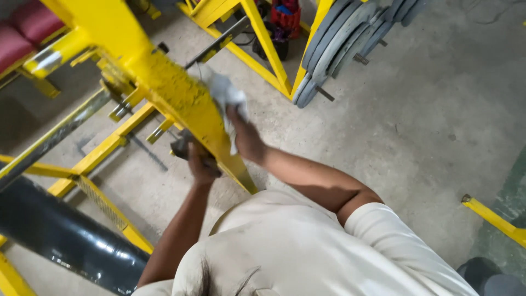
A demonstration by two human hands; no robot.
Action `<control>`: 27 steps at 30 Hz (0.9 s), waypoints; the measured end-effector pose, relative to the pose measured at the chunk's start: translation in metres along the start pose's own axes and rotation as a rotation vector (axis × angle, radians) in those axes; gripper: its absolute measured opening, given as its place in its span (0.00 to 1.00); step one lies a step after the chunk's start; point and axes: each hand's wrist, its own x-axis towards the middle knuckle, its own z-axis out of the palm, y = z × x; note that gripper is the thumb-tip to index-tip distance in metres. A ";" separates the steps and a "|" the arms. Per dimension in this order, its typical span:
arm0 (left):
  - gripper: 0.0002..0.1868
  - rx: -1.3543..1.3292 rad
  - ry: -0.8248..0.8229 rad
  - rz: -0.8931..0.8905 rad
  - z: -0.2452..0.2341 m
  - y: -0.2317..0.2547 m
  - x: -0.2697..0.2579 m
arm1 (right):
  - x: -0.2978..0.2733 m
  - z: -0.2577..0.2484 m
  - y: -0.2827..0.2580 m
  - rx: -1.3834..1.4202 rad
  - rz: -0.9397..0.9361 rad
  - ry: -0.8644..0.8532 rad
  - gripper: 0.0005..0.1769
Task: Cleaning and wiping down various weight machines and benches in a gym using a cloth.
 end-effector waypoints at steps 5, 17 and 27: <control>0.26 -0.069 -0.087 -0.339 -0.041 -0.014 0.010 | -0.003 -0.034 0.060 -0.075 0.064 -0.020 0.37; 0.27 0.137 0.061 -0.766 -0.125 -0.072 -0.011 | -0.012 -0.036 0.027 0.008 0.743 -0.003 0.42; 0.29 -0.187 -0.129 -0.479 0.027 0.103 0.056 | -0.060 0.055 -0.149 -0.081 0.211 -0.016 0.44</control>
